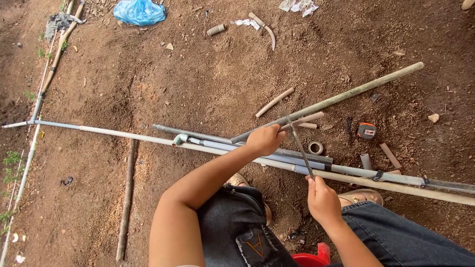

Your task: The person uses a hand saw to cut a small piece of PVC pipe while sitting on the ground. They then use a metal file to smooth the cut edge of the pipe piece before placing it down.

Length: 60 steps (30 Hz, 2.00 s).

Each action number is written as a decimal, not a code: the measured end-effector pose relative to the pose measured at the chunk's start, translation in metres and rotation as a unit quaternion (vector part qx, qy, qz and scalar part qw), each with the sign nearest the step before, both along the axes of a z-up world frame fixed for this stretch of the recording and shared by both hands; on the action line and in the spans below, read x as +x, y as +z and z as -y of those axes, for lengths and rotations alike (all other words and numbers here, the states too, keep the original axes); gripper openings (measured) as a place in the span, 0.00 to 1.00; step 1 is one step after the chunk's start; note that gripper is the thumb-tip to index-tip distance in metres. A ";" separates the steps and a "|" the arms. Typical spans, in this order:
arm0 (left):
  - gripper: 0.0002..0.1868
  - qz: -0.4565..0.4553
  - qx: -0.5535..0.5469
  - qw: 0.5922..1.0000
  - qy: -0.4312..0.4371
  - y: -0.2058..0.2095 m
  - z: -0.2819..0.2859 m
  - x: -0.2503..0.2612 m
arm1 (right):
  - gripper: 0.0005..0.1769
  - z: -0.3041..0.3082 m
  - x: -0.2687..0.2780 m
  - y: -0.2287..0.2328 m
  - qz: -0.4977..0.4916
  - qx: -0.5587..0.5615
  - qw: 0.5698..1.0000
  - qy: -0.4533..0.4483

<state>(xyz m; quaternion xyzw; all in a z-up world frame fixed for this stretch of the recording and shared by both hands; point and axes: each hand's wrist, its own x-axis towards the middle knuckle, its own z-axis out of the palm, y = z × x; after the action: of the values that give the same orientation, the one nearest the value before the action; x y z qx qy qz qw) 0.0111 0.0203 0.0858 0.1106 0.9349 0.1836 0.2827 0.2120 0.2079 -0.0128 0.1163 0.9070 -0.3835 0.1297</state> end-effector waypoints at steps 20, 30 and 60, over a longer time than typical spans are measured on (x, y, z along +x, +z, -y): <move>0.21 0.098 0.151 0.984 0.009 -0.016 0.007 -0.003 | 0.20 -0.007 -0.001 0.002 -0.006 0.026 1.000 0.016; 0.26 -0.066 0.011 0.997 -0.033 -0.015 -0.001 0.000 | 0.20 0.005 -0.020 0.025 0.056 0.058 0.996 0.032; 0.19 -0.028 -0.117 0.985 -0.121 0.039 -0.010 0.013 | 0.16 0.025 -0.070 0.023 0.022 0.035 0.998 0.038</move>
<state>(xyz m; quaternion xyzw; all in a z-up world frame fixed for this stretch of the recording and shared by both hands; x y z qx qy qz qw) 0.0245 0.0308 0.1248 0.1942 0.9372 0.0345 0.2876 0.1418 0.1829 0.0106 0.0944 0.9204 -0.3439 0.1602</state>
